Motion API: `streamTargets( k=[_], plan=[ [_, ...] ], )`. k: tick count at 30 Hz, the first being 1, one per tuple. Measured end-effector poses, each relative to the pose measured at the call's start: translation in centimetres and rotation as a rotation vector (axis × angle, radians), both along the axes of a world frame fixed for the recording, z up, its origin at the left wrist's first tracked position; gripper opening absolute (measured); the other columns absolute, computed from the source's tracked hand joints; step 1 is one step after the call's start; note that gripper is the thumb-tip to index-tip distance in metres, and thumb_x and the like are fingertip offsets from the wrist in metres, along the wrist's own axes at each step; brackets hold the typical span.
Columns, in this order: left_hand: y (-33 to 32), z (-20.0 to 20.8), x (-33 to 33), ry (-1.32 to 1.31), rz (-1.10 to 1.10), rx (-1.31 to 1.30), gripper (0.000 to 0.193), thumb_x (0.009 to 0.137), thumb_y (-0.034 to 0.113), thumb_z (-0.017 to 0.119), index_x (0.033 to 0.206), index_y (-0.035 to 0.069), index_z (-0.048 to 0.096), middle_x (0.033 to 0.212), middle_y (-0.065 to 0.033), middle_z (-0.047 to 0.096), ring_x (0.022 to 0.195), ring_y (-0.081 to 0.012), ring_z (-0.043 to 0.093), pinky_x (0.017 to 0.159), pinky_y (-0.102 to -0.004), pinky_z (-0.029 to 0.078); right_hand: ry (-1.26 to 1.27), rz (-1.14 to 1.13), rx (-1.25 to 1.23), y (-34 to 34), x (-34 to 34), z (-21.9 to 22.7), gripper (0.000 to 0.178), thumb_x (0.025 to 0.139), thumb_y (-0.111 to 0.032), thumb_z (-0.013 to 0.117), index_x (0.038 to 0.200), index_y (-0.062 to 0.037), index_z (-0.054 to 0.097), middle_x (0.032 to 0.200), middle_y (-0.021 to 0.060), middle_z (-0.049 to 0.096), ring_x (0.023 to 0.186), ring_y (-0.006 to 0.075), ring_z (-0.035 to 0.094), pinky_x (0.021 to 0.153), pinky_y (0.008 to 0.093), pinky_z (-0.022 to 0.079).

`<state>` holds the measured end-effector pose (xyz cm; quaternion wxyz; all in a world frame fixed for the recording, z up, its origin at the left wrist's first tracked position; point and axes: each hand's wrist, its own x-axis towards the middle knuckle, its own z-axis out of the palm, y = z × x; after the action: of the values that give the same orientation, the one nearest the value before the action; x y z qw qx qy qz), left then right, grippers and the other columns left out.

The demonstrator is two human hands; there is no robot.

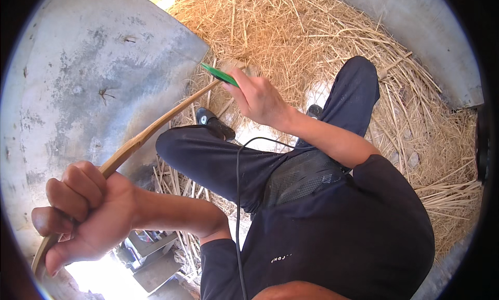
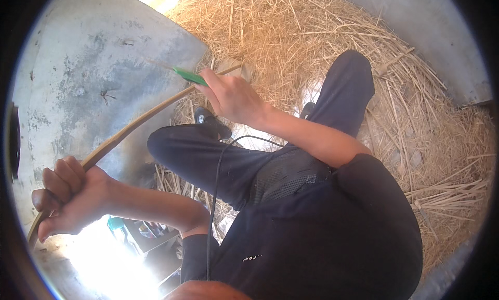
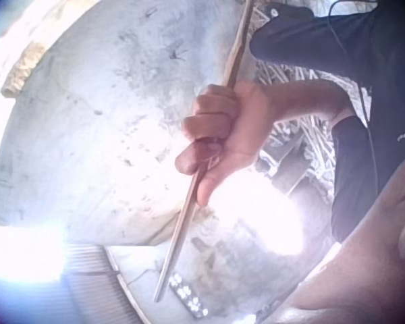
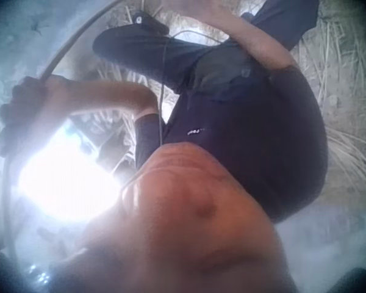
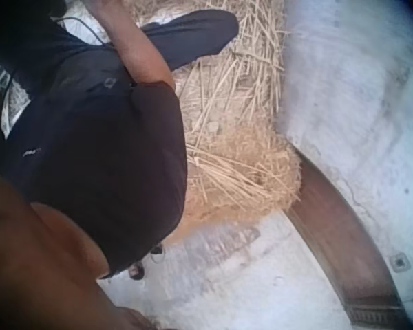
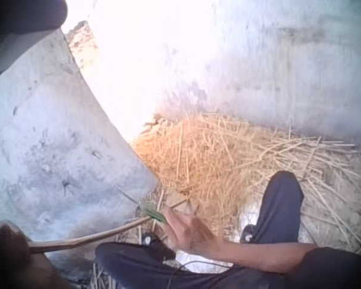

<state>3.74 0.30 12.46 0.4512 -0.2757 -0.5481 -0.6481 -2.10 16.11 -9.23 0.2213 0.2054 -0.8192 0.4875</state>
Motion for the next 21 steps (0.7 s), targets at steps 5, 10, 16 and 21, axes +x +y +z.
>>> streamTargets(
  k=[5, 10, 16, 21],
  plan=[
    [2.0, 0.5, -0.3, -0.032, 0.121, 0.030, 0.063, 0.078, 0.070, 0.043, 0.055, 0.016, 0.022, 0.046, 0.0032, 0.013, 0.042, -0.0070, 0.007, 0.040, -0.0246, 0.007, -0.394, -0.170, 0.410, 1.5, -3.6, -12.2, 0.022, 0.094, -0.018, 0.042, 0.093, 0.0034, 0.046, 0.054, 0.0067, 0.046, 0.041, 0.0153, 0.042, 0.036, 0.0311, 0.037],
    [1.6, 0.5, -0.6, -0.039, 0.253, -0.005, 0.063, 0.080, 0.072, 0.037, 0.056, 0.016, 0.021, 0.047, 0.0029, 0.012, 0.043, -0.0074, 0.007, 0.040, -0.0240, 0.007, -0.731, 0.139, 0.174, 0.8, -4.8, -7.3, 0.024, 0.096, -0.020, 0.036, 0.092, 0.0022, 0.044, 0.054, 0.0041, 0.042, 0.043, 0.0129, 0.042, 0.037, 0.0269, 0.038],
    [1.1, 0.6, -0.4, -0.051, 0.224, -0.028, 0.063, 0.080, 0.073, 0.031, 0.056, 0.016, 0.020, 0.047, 0.0028, 0.011, 0.043, -0.0071, 0.008, 0.040, -0.0234, 0.007, -0.178, -0.014, -0.012, 0.5, -3.0, -4.2, 0.017, 0.092, -0.011, 0.042, 0.097, 0.0044, 0.046, 0.069, 0.0147, 0.056, 0.057, 0.0224, 0.060, 0.044, 0.0345, 0.047],
    [1.9, 1.2, -1.1, -0.015, 0.208, -0.016, 0.060, 0.083, 0.071, 0.029, 0.057, 0.017, 0.020, 0.047, 0.0032, 0.011, 0.043, -0.0070, 0.007, 0.040, -0.0234, 0.006, -0.245, -0.220, 0.477, -0.1, -7.3, -14.5, 0.023, 0.096, -0.018, 0.033, 0.098, 0.0030, 0.044, 0.065, 0.0138, 0.056, 0.049, 0.0246, 0.056, 0.039, 0.0374, 0.046]
  ],
)
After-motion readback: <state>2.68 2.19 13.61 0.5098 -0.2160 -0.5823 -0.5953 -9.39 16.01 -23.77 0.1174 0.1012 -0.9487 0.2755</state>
